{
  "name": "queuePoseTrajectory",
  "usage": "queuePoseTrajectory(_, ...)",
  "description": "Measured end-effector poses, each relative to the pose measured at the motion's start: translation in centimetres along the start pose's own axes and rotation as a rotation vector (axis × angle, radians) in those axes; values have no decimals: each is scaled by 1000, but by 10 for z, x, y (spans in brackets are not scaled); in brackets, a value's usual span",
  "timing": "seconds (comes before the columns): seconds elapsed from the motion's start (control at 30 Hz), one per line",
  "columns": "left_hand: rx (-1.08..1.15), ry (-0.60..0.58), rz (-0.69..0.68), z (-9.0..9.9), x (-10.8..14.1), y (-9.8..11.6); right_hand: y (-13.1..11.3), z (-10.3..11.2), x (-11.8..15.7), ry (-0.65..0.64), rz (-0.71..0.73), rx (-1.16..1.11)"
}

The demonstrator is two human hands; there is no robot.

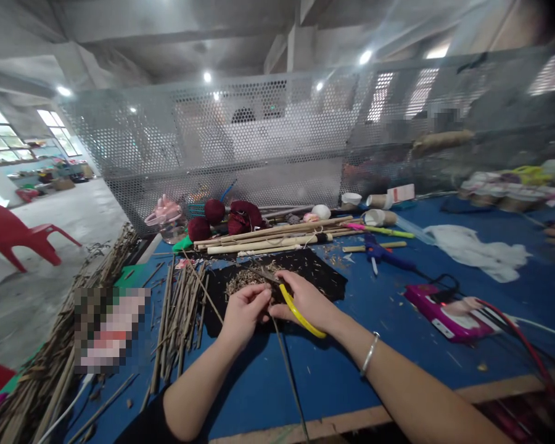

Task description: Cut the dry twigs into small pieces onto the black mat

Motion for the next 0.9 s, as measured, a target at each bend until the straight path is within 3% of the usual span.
queuePoseTrajectory(0.53, 96, -15, 62, -2, 3, -9, -10, -1, 2, 89, 42, 28)
queuePoseTrajectory(0.9, 67, -12, 24, -4, 5, -1, -21, -5, 4, 56, 54, -35)
Point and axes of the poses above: each hand's wrist, its own x-axis away from the middle knuckle, its own z-axis out of the back of the hand, y = z × x, the point moved 10 cm from there along -x, towards the middle knuckle, and after that the axes turned 3 degrees about y, right-handed, at the moved point
